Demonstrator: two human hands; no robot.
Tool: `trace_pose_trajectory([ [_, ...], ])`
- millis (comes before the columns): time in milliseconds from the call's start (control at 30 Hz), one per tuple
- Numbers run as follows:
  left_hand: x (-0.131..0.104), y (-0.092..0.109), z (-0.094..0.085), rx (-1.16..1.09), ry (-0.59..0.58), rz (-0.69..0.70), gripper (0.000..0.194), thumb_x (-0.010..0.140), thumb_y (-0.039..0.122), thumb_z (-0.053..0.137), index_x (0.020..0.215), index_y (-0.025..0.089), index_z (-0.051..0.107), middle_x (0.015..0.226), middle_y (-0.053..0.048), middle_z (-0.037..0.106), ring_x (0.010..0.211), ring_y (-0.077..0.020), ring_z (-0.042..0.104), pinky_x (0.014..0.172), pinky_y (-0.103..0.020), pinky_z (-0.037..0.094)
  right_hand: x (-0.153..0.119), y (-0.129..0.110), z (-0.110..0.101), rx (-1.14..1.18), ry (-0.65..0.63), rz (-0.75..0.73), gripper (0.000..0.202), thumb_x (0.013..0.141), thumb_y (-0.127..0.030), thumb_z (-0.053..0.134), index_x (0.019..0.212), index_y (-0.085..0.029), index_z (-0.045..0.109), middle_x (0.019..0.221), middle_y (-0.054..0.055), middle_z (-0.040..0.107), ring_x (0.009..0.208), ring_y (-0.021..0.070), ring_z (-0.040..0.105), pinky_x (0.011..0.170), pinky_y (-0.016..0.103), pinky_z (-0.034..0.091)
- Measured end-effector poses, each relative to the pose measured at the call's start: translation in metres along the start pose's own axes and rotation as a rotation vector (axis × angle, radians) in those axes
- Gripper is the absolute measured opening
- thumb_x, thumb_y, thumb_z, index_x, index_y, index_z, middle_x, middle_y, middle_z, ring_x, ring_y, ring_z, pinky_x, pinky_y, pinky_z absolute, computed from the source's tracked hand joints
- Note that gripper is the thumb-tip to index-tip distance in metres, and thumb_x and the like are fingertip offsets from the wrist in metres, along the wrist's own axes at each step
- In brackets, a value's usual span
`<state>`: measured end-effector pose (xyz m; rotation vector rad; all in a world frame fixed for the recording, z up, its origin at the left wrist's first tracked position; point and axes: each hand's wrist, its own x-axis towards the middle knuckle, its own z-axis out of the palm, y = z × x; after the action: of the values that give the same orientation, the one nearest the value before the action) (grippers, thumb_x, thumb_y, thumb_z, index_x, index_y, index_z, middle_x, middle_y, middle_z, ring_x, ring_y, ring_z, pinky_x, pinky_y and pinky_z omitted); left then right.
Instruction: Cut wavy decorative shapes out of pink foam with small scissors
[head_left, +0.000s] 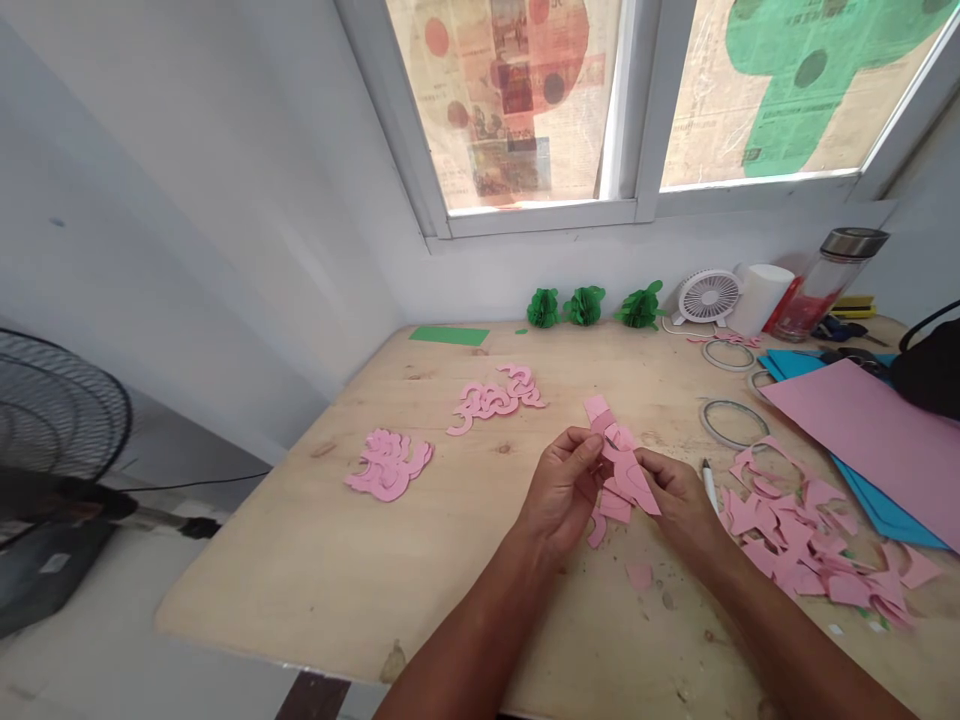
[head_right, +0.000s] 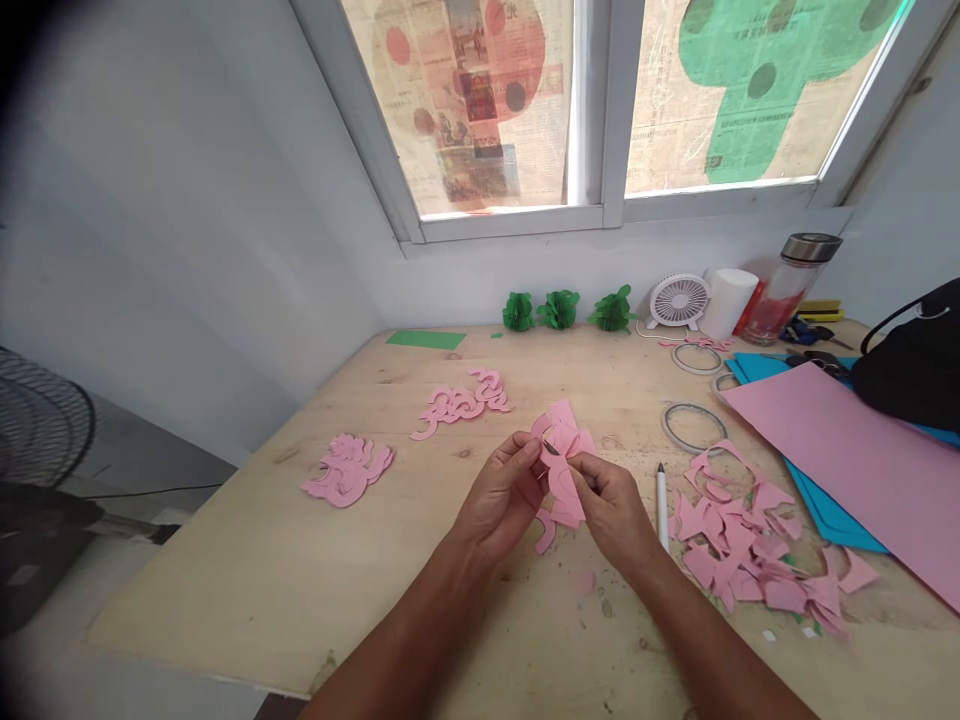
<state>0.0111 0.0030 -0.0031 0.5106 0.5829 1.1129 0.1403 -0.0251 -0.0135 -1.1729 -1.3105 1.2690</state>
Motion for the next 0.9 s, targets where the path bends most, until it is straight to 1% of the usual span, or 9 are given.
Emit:
trace_pose_trajectory([
  [200,0.0010,-0.0014,-0.0004,0.023,0.022,0.030,0.023,0.059,0.025,0.073,0.066,0.016,0.054,0.065,0.001,0.055,0.058,-0.0081,0.050,0.057,-0.021,0.040,0.0015,0.0030,-0.0010,-0.081,0.024,-0.043,0.029,0.077,-0.044,0.053,0.065,-0.018,0.055,0.057,-0.002,0.040,0.055,0.0137,0.039,0.050,0.024,0.033],
  [367,0.0020,-0.0031,-0.0023,0.039,0.013,0.074,0.018,0.063,0.022,0.071,0.067,0.015,0.055,0.064,0.002,0.054,0.059,-0.0071,0.050,0.060,-0.020,0.039,0.0026,0.0004,-0.0004,-0.128,0.034,-0.075,0.031,0.080,-0.043,0.049,0.064,-0.018,0.052,0.058,-0.002,0.039,0.055,0.0130,0.036,0.050,0.024,0.032],
  [500,0.0017,-0.0040,-0.0025,0.033,0.031,0.081,0.017,0.063,0.021,0.071,0.068,0.015,0.056,0.063,0.002,0.054,0.059,-0.0073,0.050,0.060,-0.021,0.039,0.0022,0.0006,0.0009,-0.109,0.031,-0.060,0.027,0.080,-0.040,0.050,0.067,-0.017,0.056,0.060,-0.001,0.042,0.057,0.0135,0.038,0.052,0.024,0.033],
  [633,0.0014,-0.0043,-0.0019,0.019,0.046,0.077,0.018,0.062,0.021,0.071,0.067,0.016,0.055,0.063,0.003,0.054,0.058,-0.0071,0.050,0.058,-0.021,0.038,0.0012,0.0037,0.0007,-0.034,0.024,-0.040,0.020,0.079,-0.035,0.053,0.073,-0.017,0.060,0.064,0.000,0.046,0.061,0.0145,0.042,0.055,0.024,0.036],
  [700,0.0016,-0.0044,-0.0015,0.011,0.046,0.076,0.018,0.062,0.021,0.071,0.067,0.016,0.055,0.063,0.003,0.054,0.058,-0.0070,0.049,0.058,-0.021,0.038,0.0006,0.0038,0.0005,-0.014,0.020,-0.023,0.019,0.079,-0.034,0.054,0.074,-0.017,0.061,0.062,0.000,0.045,0.062,0.0153,0.043,0.055,0.024,0.037],
  [900,0.0007,-0.0051,-0.0001,-0.023,0.034,0.070,0.018,0.062,0.020,0.071,0.067,0.015,0.055,0.064,0.002,0.055,0.059,-0.0077,0.050,0.059,-0.021,0.039,0.0009,0.0014,0.0010,-0.009,0.029,-0.041,0.018,0.078,-0.031,0.055,0.072,-0.016,0.061,0.064,0.000,0.048,0.063,0.0149,0.044,0.054,0.023,0.037],
])
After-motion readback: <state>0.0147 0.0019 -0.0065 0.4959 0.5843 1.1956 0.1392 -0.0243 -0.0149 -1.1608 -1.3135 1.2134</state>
